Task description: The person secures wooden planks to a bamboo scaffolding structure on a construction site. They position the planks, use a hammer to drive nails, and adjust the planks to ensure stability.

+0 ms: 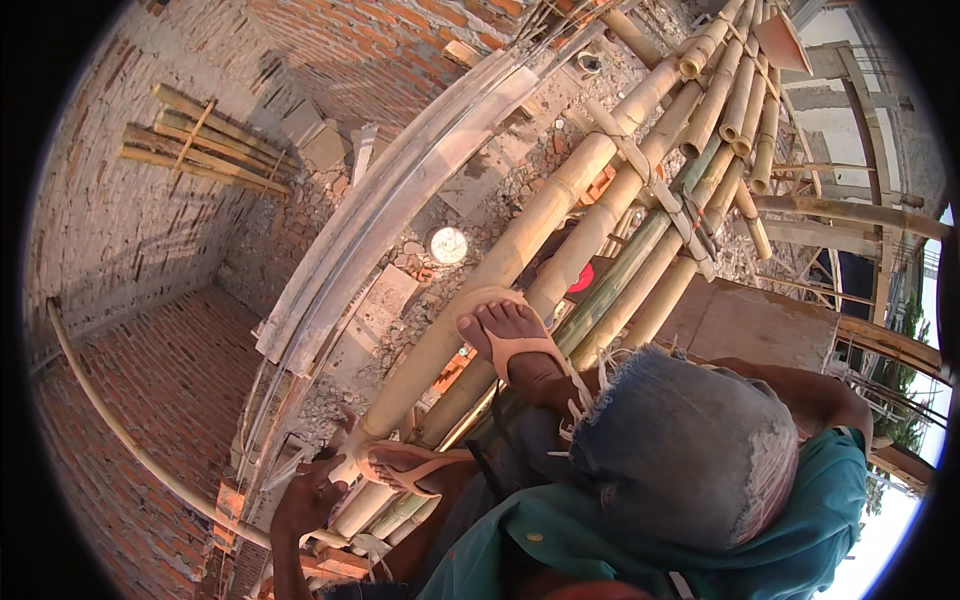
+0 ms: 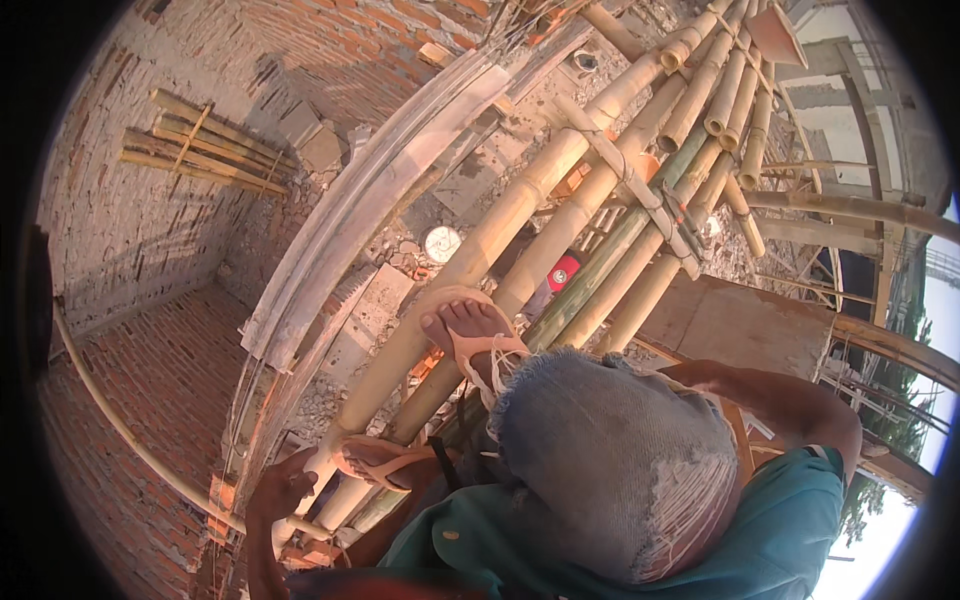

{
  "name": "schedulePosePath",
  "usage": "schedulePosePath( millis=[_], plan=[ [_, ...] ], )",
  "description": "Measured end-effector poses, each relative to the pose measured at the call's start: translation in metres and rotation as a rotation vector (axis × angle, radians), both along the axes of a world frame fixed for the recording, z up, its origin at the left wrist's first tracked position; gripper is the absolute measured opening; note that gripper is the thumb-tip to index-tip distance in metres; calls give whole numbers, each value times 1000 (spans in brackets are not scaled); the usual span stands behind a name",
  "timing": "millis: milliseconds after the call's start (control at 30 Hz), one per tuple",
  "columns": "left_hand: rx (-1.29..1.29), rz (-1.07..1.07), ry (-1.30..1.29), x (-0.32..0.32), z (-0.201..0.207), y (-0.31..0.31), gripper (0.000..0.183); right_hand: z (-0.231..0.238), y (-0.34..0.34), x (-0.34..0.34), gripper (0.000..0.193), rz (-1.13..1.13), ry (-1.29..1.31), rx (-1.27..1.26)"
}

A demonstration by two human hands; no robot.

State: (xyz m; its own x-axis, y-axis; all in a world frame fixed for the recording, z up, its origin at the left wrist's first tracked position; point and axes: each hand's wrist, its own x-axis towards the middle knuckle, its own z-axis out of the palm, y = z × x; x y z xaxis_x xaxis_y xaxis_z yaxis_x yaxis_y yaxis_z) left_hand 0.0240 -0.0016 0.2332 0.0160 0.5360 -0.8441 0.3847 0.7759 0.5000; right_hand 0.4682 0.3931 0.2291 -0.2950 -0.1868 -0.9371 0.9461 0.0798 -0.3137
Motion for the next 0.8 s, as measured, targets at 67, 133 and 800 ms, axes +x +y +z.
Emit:
schedulePosePath(
  millis=[67, 133, 800],
  plan=[
    [-73, -32, 31, 0, -5, -8, 54, -49, -36, -67, 31, -167, 278, 440],
    [-47, -23, 34, -1, -11, -14, 50, -99, -80, -127, 26, -139, 523, 923],
    [-111, 1443, -258, -17, -178, -12, 34, -155, -144, -105, 54, 771, 275, 1552]
  ],
)
